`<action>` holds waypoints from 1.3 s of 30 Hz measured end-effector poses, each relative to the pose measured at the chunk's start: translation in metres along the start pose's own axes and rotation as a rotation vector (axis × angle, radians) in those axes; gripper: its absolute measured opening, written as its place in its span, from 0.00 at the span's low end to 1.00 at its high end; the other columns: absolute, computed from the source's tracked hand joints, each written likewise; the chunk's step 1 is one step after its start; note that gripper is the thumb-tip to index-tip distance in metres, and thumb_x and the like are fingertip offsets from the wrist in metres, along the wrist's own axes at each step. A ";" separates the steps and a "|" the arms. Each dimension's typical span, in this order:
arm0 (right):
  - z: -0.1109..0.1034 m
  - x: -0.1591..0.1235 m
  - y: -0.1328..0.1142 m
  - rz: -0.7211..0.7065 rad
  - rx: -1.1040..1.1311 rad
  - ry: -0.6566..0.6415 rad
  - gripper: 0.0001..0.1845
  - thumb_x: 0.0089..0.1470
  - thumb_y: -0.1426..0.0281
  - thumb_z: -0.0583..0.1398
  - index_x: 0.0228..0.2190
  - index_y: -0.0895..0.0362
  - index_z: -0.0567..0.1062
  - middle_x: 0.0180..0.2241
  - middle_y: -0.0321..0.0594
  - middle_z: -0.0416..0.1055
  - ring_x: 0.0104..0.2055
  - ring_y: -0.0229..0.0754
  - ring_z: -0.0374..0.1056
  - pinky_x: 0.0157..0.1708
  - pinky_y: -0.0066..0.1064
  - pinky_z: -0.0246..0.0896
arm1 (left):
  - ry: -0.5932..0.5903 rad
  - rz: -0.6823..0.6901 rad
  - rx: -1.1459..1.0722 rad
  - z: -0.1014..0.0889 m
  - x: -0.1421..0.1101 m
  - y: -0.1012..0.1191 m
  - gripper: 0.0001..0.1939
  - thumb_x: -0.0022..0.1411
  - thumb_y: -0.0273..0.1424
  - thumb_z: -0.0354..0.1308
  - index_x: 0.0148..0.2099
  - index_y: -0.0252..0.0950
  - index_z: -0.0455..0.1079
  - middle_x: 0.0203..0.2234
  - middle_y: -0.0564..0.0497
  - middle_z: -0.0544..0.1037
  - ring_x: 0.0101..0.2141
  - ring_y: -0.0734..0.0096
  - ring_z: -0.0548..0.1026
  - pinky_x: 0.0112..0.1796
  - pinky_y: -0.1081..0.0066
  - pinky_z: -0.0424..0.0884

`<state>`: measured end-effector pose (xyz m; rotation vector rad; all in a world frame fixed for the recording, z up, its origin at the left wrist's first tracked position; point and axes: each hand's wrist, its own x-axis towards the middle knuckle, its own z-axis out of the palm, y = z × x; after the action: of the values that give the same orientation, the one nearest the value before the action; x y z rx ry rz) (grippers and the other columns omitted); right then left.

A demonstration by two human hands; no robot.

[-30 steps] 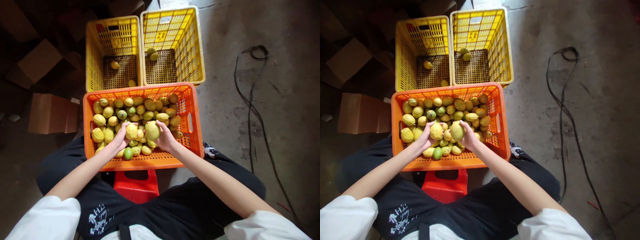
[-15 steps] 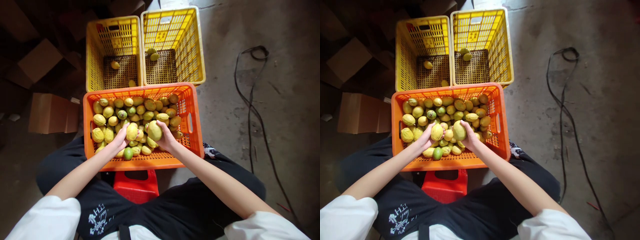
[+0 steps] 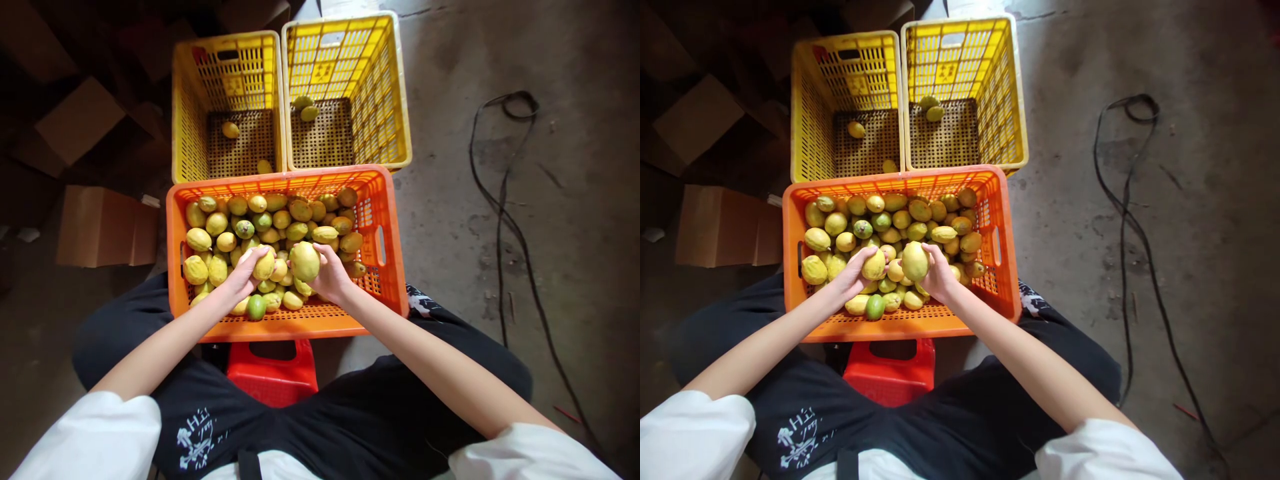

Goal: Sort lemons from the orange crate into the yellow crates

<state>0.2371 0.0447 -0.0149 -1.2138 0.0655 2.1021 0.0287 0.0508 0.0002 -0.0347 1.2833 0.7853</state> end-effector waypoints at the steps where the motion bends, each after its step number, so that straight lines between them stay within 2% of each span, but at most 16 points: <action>1: -0.001 0.000 0.001 -0.001 -0.009 -0.001 0.21 0.52 0.55 0.74 0.45 0.50 0.82 0.37 0.43 0.87 0.50 0.62 0.88 0.43 0.45 0.86 | 0.022 -0.004 -0.004 -0.001 0.001 0.000 0.09 0.69 0.25 0.72 0.40 0.39 0.74 0.30 0.54 0.84 0.27 0.72 0.83 0.31 0.76 0.81; 5: -0.005 0.003 0.003 -0.037 -0.068 0.024 0.20 0.54 0.54 0.77 0.41 0.47 0.79 0.34 0.36 0.86 0.46 0.54 0.88 0.39 0.37 0.85 | 0.064 -0.035 -0.010 -0.002 0.003 0.003 0.08 0.69 0.29 0.72 0.40 0.39 0.74 0.26 0.57 0.80 0.22 0.73 0.79 0.27 0.75 0.79; 8: -0.006 0.004 0.005 -0.053 -0.087 0.015 0.20 0.53 0.54 0.78 0.38 0.48 0.79 0.33 0.36 0.85 0.44 0.52 0.87 0.35 0.34 0.82 | 0.041 -0.045 -0.020 0.001 0.001 0.004 0.04 0.73 0.30 0.66 0.42 0.37 0.77 0.27 0.52 0.82 0.24 0.71 0.81 0.29 0.75 0.80; 12: -0.005 0.003 0.005 -0.025 -0.088 0.000 0.22 0.52 0.50 0.78 0.36 0.48 0.78 0.34 0.43 0.86 0.46 0.58 0.87 0.35 0.39 0.85 | 0.042 -0.063 -0.015 0.008 0.000 0.004 0.11 0.78 0.31 0.57 0.45 0.33 0.79 0.28 0.45 0.84 0.28 0.64 0.85 0.33 0.71 0.84; 18: -0.005 0.005 0.003 -0.034 0.018 0.089 0.17 0.57 0.51 0.73 0.37 0.50 0.80 0.33 0.44 0.85 0.46 0.60 0.87 0.42 0.46 0.88 | 0.052 -0.092 -0.016 0.005 0.001 0.008 0.08 0.75 0.31 0.59 0.47 0.34 0.79 0.32 0.42 0.87 0.33 0.57 0.89 0.34 0.67 0.87; 21: -0.004 0.006 0.002 -0.037 0.036 0.083 0.16 0.58 0.51 0.70 0.37 0.50 0.79 0.33 0.46 0.85 0.48 0.62 0.87 0.43 0.48 0.88 | 0.067 -0.103 -0.014 0.005 0.001 0.009 0.08 0.76 0.32 0.59 0.45 0.34 0.79 0.33 0.41 0.88 0.35 0.55 0.90 0.35 0.66 0.87; 24: -0.002 0.005 0.001 -0.036 0.023 0.078 0.16 0.58 0.51 0.69 0.35 0.50 0.79 0.34 0.47 0.86 0.49 0.62 0.86 0.43 0.47 0.88 | 0.087 -0.108 -0.010 0.007 0.001 0.008 0.11 0.79 0.33 0.61 0.45 0.33 0.79 0.32 0.42 0.87 0.32 0.58 0.89 0.34 0.68 0.86; 27: -0.001 0.003 0.000 -0.032 0.012 0.092 0.16 0.59 0.51 0.67 0.33 0.50 0.79 0.34 0.48 0.86 0.48 0.61 0.87 0.38 0.42 0.86 | 0.086 -0.101 -0.009 0.007 0.000 0.006 0.13 0.81 0.35 0.63 0.44 0.32 0.80 0.29 0.44 0.86 0.29 0.62 0.87 0.32 0.71 0.85; 31: 0.001 0.002 -0.001 0.006 0.011 0.103 0.16 0.60 0.51 0.67 0.33 0.51 0.80 0.34 0.48 0.87 0.46 0.59 0.87 0.30 0.36 0.81 | 0.049 -0.066 -0.009 0.004 0.000 0.004 0.08 0.76 0.31 0.71 0.42 0.34 0.79 0.30 0.47 0.85 0.31 0.63 0.88 0.35 0.71 0.86; 35: 0.004 0.001 -0.002 0.019 0.012 0.128 0.17 0.64 0.52 0.66 0.40 0.52 0.84 0.34 0.46 0.87 0.45 0.59 0.87 0.35 0.40 0.84 | 0.044 -0.042 0.003 0.000 0.000 0.003 0.09 0.70 0.23 0.73 0.40 0.39 0.77 0.30 0.54 0.83 0.29 0.69 0.86 0.38 0.70 0.86; 39: 0.004 0.002 -0.003 0.027 -0.011 0.119 0.19 0.67 0.50 0.67 0.46 0.52 0.85 0.32 0.42 0.87 0.43 0.56 0.87 0.36 0.40 0.85 | 0.086 -0.021 0.004 0.002 -0.001 0.002 0.10 0.71 0.22 0.71 0.40 0.39 0.75 0.29 0.56 0.82 0.28 0.72 0.82 0.37 0.70 0.87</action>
<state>0.2353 0.0489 -0.0135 -1.3509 0.1252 2.0541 0.0296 0.0526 0.0022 -0.0794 1.3639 0.7699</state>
